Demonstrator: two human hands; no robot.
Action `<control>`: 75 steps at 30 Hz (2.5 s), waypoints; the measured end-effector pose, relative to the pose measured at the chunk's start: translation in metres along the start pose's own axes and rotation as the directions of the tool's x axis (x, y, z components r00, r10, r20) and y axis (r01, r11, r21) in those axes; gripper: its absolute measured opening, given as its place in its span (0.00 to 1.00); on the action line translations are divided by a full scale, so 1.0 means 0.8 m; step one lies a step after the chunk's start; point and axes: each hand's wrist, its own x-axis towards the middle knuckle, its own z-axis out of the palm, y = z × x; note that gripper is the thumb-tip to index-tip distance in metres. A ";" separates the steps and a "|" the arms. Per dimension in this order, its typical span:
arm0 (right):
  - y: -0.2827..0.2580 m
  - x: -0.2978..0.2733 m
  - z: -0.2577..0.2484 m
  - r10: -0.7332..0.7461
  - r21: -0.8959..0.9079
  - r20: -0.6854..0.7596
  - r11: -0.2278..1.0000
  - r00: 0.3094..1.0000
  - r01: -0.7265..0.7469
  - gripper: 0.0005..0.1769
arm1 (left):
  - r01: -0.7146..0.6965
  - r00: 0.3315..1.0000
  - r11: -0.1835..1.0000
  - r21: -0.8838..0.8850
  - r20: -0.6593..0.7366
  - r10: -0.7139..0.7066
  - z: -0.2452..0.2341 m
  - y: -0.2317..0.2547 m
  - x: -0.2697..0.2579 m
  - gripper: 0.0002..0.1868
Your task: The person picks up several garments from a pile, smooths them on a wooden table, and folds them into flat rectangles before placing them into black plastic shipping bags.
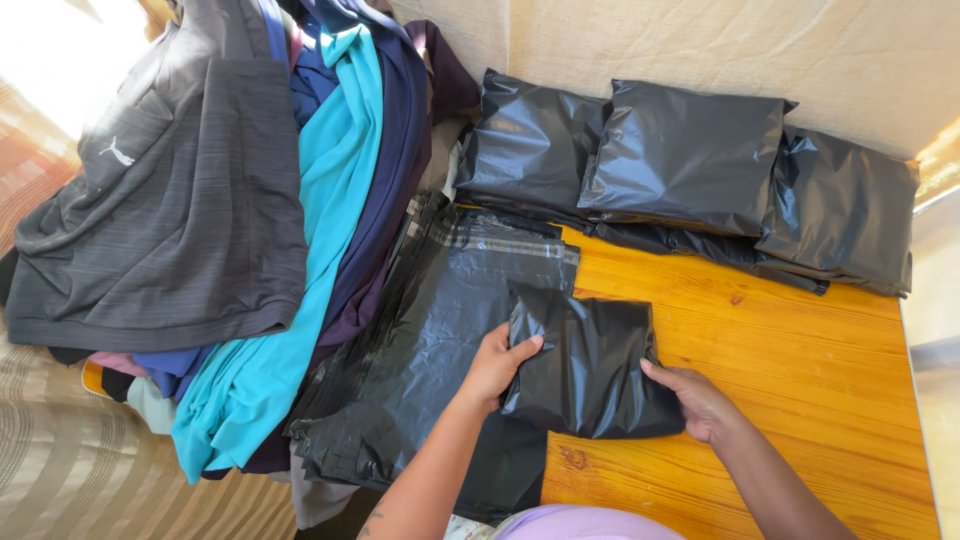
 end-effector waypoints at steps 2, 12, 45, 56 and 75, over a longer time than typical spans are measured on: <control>0.006 0.014 -0.010 0.108 0.144 0.099 0.982 0.989 -0.122 0.31 | -0.029 0.996 0.993 0.116 0.087 0.019 0.010 0.024 -0.006 0.16; -0.060 -0.004 0.005 -0.112 0.255 0.190 0.965 0.975 0.061 0.27 | 0.004 0.998 0.990 0.144 0.062 -0.013 -0.011 0.059 0.005 0.21; -0.325 0.120 0.218 -0.729 -0.890 0.130 0.213 0.672 0.403 0.38 | -0.427 0.744 0.225 0.876 0.199 0.638 -0.098 -0.087 0.030 0.20; -0.335 0.090 0.206 -0.870 -0.857 0.348 -0.144 0.349 0.495 0.32 | -0.453 0.703 0.172 0.875 0.232 0.672 -0.097 -0.091 0.029 0.20; -0.410 0.187 0.340 -0.576 -0.881 0.453 -0.405 0.681 0.244 0.40 | -0.272 0.796 0.423 0.864 -0.045 0.604 -0.099 -0.107 0.055 0.20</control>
